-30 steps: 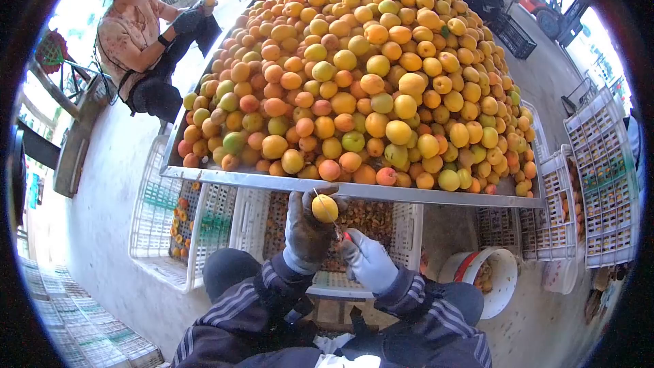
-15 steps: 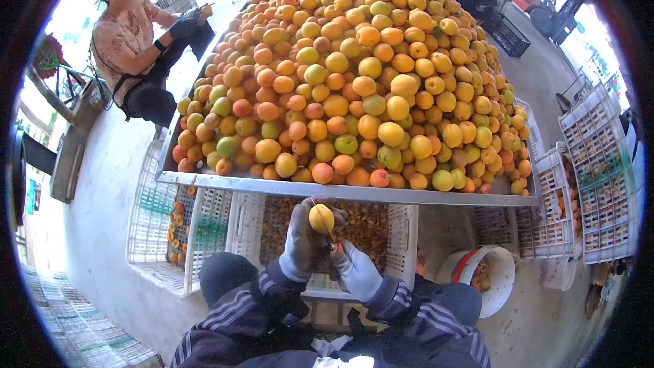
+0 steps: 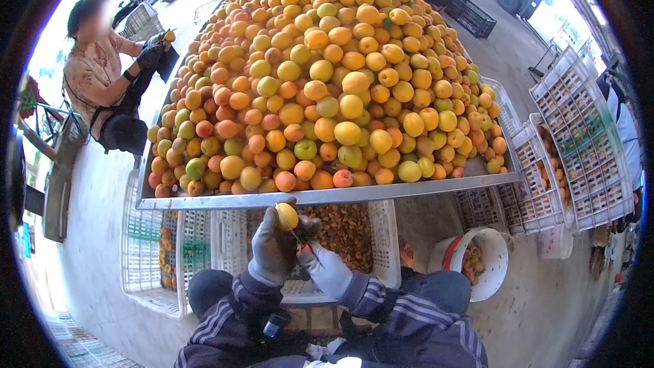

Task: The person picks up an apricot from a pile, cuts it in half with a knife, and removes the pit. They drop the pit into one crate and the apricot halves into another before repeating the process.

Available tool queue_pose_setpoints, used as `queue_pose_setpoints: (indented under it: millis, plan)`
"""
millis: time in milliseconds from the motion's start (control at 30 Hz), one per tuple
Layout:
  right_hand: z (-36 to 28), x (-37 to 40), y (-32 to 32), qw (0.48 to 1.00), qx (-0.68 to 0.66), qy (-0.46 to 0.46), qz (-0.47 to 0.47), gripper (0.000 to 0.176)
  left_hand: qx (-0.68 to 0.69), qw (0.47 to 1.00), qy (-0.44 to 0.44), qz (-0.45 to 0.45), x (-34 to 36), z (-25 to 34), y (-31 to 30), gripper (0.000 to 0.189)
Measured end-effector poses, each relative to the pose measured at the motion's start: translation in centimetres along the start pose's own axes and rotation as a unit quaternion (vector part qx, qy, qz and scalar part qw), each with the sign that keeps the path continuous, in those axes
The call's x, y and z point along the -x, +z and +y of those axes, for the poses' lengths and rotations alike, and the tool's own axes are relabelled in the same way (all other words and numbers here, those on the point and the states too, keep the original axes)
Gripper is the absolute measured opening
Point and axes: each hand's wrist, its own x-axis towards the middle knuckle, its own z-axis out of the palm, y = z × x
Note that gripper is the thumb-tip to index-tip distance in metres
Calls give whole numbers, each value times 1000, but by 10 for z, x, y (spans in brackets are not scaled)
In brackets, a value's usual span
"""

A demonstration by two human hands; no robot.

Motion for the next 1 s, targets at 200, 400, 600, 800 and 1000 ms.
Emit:
queue_pose_setpoints:
  millis: [200, 400, 600, 800, 1000]
  plan:
    - [-37, -3, -16, 951, -64, 290, -89, 42, -177, 980, 76, 38, -4, -4, -12, 43]
    - [-14, -4, -8, 994, 11, 99, -49, 41, -33, 997, 1, 77, 0, -10, -7, 45]
    - [-14, 0, -12, 987, -20, 154, -32, 38, -110, 992, 36, 47, -1, -15, -9, 46]
    - [-18, 3, -12, 992, -32, 112, -56, 37, -208, 970, 106, 73, 3, -19, 8, 46]
    - [30, 8, -15, 995, 96, 8, -15, 29, -85, 990, 26, 112, 0, -22, -5, 54]
